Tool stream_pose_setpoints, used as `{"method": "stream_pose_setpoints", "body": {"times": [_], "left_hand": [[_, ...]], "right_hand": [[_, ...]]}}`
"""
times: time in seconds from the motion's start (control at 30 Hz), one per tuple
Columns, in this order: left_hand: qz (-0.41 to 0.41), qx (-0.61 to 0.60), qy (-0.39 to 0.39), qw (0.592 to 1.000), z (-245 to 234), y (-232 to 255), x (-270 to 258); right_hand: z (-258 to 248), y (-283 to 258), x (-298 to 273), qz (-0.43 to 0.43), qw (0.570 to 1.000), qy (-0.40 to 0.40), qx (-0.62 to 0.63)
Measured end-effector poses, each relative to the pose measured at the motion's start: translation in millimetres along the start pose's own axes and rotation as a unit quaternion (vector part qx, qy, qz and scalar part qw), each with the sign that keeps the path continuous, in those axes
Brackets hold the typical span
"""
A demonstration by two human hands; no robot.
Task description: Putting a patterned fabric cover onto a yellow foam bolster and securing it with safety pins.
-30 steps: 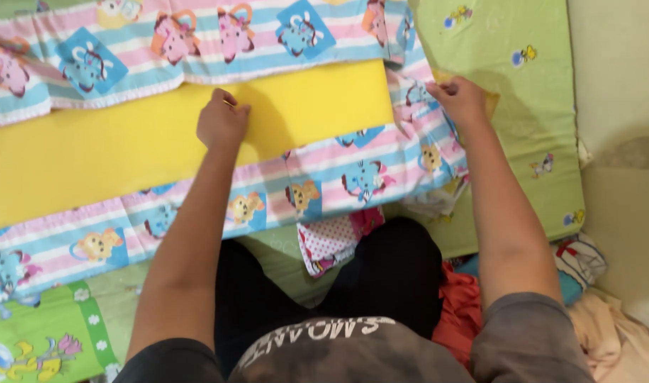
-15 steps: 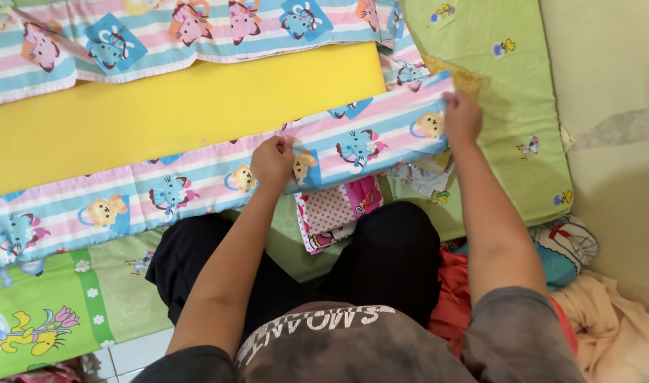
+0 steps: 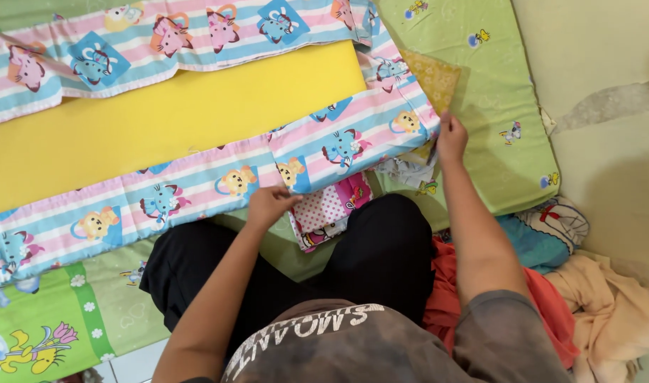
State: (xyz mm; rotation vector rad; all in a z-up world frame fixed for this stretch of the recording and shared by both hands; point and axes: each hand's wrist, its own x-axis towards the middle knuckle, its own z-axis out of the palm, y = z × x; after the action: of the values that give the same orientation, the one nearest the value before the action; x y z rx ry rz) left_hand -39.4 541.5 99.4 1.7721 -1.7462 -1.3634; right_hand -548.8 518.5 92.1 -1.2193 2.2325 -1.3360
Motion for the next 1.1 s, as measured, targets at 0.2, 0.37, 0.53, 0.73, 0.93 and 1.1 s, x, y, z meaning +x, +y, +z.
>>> {"method": "stream_pose_setpoints", "body": {"times": [0.2, 0.37, 0.53, 0.73, 0.93, 1.1], "left_hand": [[0.053, 0.12, 0.027, 0.991, 6.7, -2.7, -5.0], [0.055, 0.132, 0.052, 0.988, -4.9, 11.2, -7.1], [0.001, 0.2, 0.02, 0.98, -19.0, 41.1, -4.3], [0.16, 0.25, 0.011, 0.955, -17.3, 133.6, -10.2], [0.422, 0.248, -0.041, 0.871, 98.6, 154.8, 53.2], [0.387, 0.321, -0.041, 0.864, 103.5, 173.9, 83.3]], "right_hand": [[12.5, -2.7, 9.6, -0.096, 0.975, 0.11, -0.17], [15.5, -4.8, 2.3, -0.113, 0.952, 0.121, -0.256], [0.4, -33.9, 3.5, -0.102, 0.948, 0.076, -0.292], [-1.3, -79.6, 8.9, -0.074, 0.967, -0.014, -0.243], [24.6, -52.1, 12.4, -0.058, 0.98, 0.024, -0.187], [31.2, -44.7, 14.2, -0.068, 0.976, 0.072, -0.195]]}}
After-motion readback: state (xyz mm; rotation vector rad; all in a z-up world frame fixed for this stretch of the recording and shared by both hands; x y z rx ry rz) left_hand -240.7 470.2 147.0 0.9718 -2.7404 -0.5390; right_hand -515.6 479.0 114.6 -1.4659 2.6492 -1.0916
